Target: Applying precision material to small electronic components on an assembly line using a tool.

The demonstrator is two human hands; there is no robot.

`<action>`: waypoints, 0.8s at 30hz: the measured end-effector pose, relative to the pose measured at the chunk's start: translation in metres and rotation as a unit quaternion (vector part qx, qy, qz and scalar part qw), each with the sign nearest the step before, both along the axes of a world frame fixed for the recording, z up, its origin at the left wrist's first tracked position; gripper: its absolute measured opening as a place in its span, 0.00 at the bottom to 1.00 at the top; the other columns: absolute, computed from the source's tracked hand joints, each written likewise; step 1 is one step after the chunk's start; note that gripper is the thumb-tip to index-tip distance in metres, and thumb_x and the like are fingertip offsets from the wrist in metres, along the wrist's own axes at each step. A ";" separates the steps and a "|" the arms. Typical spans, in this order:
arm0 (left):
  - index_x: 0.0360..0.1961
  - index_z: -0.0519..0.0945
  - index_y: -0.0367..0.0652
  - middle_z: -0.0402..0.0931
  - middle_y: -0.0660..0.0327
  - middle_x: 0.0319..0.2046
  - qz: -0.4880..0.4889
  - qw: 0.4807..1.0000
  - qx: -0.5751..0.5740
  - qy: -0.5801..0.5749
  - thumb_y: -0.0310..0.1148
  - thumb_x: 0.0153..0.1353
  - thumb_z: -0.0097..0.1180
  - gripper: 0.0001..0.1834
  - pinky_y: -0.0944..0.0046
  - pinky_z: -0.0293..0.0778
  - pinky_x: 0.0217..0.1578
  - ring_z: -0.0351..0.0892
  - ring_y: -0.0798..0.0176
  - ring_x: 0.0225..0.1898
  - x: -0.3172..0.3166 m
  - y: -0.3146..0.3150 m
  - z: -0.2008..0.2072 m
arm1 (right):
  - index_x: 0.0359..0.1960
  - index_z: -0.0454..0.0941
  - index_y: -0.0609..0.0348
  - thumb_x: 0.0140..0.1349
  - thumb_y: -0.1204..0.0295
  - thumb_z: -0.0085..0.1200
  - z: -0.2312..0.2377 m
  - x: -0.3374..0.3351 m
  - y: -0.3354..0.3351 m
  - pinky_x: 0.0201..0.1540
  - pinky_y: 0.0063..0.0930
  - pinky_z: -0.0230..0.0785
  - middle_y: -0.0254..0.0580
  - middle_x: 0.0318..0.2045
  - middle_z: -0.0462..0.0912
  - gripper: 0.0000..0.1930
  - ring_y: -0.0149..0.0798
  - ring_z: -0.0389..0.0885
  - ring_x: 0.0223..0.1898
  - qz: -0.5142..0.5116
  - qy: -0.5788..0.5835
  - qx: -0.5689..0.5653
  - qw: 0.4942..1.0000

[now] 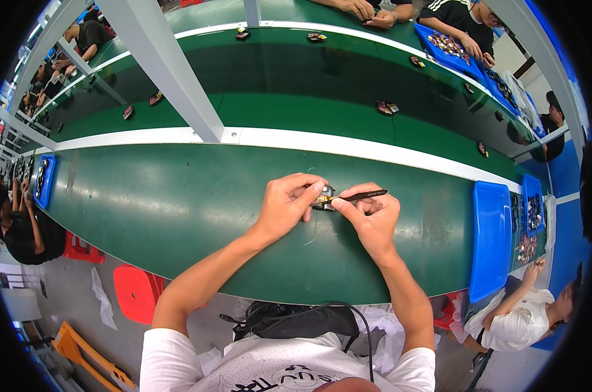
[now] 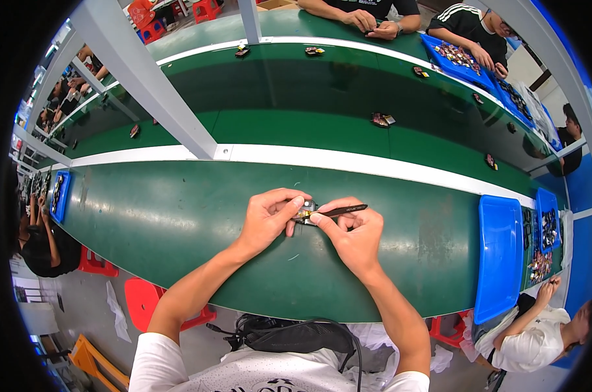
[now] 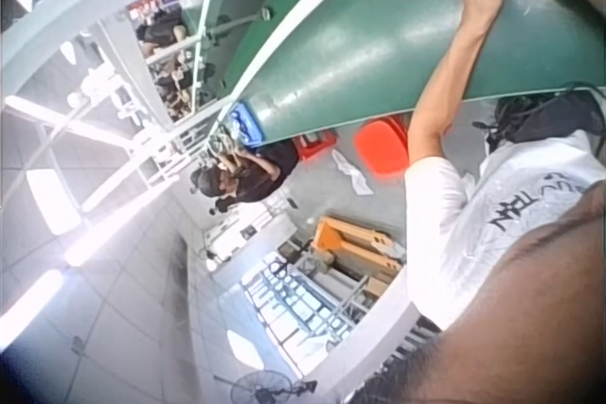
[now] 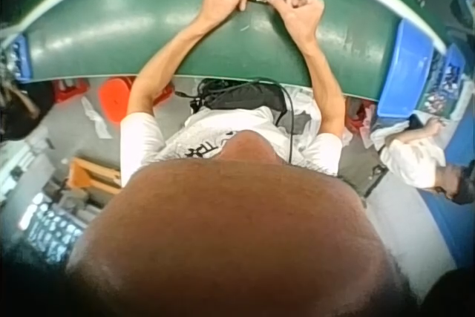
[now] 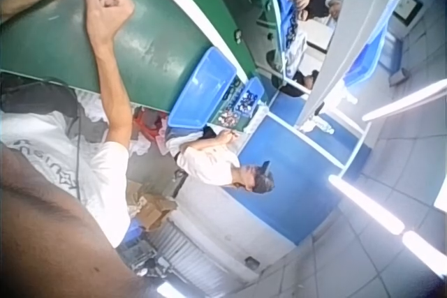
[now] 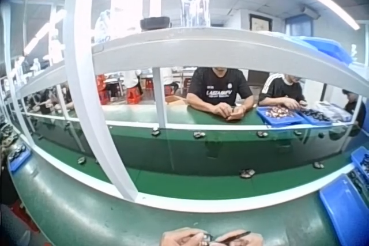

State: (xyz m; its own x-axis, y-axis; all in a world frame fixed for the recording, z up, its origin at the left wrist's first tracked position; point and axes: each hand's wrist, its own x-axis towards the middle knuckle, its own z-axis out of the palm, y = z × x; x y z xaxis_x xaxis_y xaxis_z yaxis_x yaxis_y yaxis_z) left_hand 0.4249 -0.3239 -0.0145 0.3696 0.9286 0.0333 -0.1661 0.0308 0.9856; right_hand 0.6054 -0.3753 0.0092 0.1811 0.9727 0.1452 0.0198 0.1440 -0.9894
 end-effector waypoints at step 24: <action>0.47 0.83 0.30 0.82 0.60 0.29 -0.029 0.999 -0.024 0.006 0.30 0.71 0.57 0.12 0.75 0.64 0.18 0.70 0.77 0.18 -0.002 -0.001 0.004 | 0.31 0.86 0.64 0.52 0.83 0.71 -0.004 0.002 0.001 0.18 0.15 0.47 0.27 0.24 0.81 0.07 0.13 0.60 0.17 -0.003 -0.044 0.053 0.998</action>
